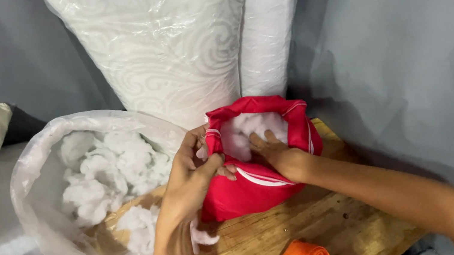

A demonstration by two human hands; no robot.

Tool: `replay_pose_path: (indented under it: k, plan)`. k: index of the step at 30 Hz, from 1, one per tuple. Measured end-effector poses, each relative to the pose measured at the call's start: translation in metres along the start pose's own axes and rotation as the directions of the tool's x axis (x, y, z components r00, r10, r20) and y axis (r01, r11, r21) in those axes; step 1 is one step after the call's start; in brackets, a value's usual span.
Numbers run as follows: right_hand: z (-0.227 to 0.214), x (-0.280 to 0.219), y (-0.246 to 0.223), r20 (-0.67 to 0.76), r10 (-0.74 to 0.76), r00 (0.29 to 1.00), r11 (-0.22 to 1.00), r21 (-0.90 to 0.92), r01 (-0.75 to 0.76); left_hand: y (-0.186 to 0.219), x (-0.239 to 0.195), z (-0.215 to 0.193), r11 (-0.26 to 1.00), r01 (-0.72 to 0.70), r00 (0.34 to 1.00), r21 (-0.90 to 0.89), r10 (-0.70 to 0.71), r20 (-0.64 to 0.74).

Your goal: The person stuffs white cotton-like filling into a red pillowcase by hand. They repeatedly pull clumps of filling from a large plastic bag, fluff them, and push them into the red case, occasionally adjusting the filling inside to distribute it evenly.

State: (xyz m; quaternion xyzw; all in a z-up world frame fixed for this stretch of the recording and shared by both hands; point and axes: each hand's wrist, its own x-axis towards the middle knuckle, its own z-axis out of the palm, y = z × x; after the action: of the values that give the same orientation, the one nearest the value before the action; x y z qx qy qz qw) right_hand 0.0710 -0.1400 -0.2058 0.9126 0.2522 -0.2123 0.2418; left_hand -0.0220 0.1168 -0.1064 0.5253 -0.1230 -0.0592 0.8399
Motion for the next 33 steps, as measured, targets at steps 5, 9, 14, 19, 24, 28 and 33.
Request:
replay_pose_path:
  k: [5,9,14,19,24,28,33]
  plan:
    - [-0.122,-0.119,-0.003,-0.241,-0.129,0.962,0.938,0.286,0.198,0.013,-0.005,0.004,0.996,-0.053,0.998,0.066,0.055,-0.026]
    - [-0.149,-0.176,0.020,-0.350,-0.121,0.929,0.851,0.445,0.279,0.021,-0.010,0.008,0.984,-0.026,1.000,0.174,0.028,-0.008]
    - [-0.104,-0.189,0.049,-0.554,0.545,0.629,0.741,0.669,-0.052,0.050,-0.022,0.025,0.751,0.135,0.973,0.646,0.023,-0.230]
    - [-0.046,-0.154,0.058,-0.241,0.662,0.709,0.251,0.964,0.093,0.040,-0.029,0.077,0.112,-0.272,0.765,0.956,0.627,0.144]
    - [0.004,-0.113,0.076,-0.448,0.616,0.648,0.083,0.855,0.512,-0.007,0.059,0.123,-0.083,-0.324,0.943,0.942,0.051,0.329]
    - [-0.035,-0.145,0.074,-0.427,0.752,0.502,0.057,0.801,0.596,-0.042,0.118,0.147,-0.134,-0.334,0.861,0.933,-0.445,0.244]
    - [-0.074,-0.167,0.067,-0.531,0.781,0.329,0.101,0.628,0.772,-0.200,0.165,0.111,-0.186,-0.419,0.755,0.889,-0.615,0.227]
